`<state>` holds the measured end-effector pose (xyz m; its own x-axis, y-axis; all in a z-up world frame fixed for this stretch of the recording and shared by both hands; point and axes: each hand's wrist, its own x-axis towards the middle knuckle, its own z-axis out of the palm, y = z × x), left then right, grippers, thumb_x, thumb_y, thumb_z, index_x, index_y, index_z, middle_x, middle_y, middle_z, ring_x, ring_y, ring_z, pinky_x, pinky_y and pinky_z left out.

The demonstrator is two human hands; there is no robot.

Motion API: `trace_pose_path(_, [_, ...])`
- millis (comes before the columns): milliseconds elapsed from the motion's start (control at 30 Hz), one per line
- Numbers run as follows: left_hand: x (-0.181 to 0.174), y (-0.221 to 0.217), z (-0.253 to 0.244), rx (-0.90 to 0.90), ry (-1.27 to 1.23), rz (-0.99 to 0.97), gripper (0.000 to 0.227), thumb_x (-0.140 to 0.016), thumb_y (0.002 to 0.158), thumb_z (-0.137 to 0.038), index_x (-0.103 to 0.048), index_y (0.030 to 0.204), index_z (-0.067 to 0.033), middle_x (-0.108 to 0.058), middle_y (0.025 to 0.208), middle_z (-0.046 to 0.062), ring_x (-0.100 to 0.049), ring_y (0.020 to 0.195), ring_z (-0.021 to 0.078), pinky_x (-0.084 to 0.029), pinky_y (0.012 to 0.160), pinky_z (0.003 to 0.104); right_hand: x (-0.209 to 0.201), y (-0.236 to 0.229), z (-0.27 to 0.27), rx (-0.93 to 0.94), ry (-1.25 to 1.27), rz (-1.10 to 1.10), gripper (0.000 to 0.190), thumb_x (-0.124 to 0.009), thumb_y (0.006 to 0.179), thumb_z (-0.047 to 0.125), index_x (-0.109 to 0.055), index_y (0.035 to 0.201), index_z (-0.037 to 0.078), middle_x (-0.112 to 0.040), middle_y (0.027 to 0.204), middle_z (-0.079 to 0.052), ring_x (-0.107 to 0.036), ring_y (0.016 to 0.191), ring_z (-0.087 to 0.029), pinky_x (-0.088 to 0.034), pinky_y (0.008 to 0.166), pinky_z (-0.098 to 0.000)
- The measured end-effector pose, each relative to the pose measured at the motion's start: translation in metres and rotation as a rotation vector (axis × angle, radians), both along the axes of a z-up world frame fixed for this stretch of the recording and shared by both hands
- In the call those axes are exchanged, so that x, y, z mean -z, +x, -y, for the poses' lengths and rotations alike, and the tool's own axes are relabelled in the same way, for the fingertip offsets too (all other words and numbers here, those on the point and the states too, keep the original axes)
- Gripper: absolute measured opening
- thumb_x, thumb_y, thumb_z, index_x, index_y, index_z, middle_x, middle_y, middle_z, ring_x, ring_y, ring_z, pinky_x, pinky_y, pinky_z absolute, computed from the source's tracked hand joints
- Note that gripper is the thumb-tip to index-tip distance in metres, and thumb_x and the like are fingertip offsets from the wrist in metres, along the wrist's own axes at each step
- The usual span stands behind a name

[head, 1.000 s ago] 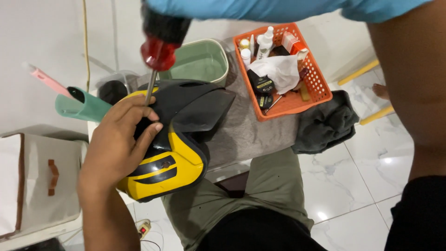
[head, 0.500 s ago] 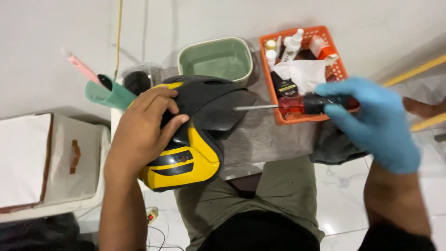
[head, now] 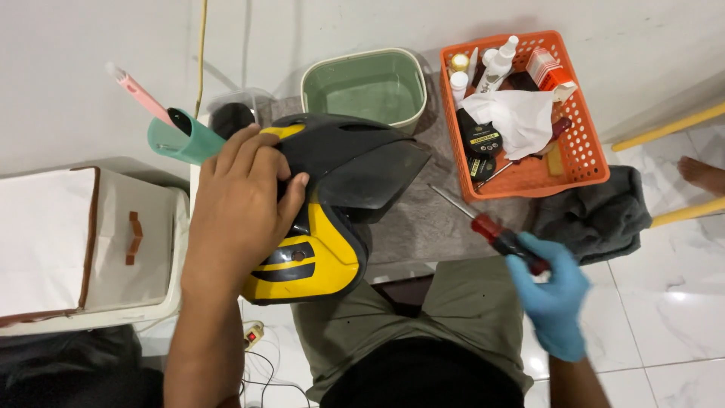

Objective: The person uses a screwdriver to remove screws from a motorcycle helmet, detaches the plastic visor, and pulls out the interior fabric padding by hand.

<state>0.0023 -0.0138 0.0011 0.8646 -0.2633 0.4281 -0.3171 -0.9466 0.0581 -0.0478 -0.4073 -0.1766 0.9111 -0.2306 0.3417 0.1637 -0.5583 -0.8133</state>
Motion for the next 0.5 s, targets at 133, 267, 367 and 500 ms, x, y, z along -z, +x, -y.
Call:
trace_pose_path(133, [-0.002,0.001,0.004,-0.047,0.081,-0.016,0.027,-0.061,0.103,-0.031,-0.053,0.092,-0.0075,-0.067,0.129,0.013,-0.053,0.138,0.0354,-0.047,0.087,0.052,0.038,0.009,-0.029,-0.047,0.048,0.004,0.036,-0.081,0.088,0.008,-0.069,0.121,0.001,-0.073,0.118,-0.012,-0.070,0.107,-0.019,-0.053,0.100,-0.0308])
trace_pose_path(267, [-0.004,0.003,0.005,-0.111,0.303,0.123,0.034,-0.062,0.103,-0.042,-0.064,0.090,-0.0102,-0.069,0.121,0.006,-0.056,0.134,0.0293,-0.047,0.085,0.050,0.067,0.028,-0.046,-0.119,-0.237,0.256,0.039,-0.087,0.087,0.014,-0.069,0.121,0.005,-0.069,0.112,-0.011,-0.066,0.101,-0.026,-0.053,0.090,-0.0358])
trace_pose_path(367, [-0.008,0.007,0.005,-0.091,0.383,0.178,0.037,-0.064,0.104,-0.044,-0.071,0.081,-0.0160,-0.069,0.112,0.003,-0.058,0.127,0.0274,-0.046,0.084,0.048,0.087,0.038,-0.058,-0.131,-0.288,0.294,0.039,-0.089,0.086,0.019,-0.070,0.118,0.007,-0.067,0.106,-0.009,-0.061,0.095,-0.026,-0.051,0.084,-0.0369])
trace_pose_path(500, [-0.012,0.013,0.003,-0.033,0.413,0.185,0.043,-0.065,0.104,-0.053,-0.077,0.077,-0.0222,-0.065,0.098,0.000,-0.060,0.117,0.0270,-0.046,0.083,0.046,0.106,0.046,-0.066,-0.160,-0.355,0.129,0.037,-0.088,0.084,0.033,-0.077,0.111,0.012,-0.061,0.094,-0.004,-0.055,0.092,-0.025,-0.044,0.089,-0.0379])
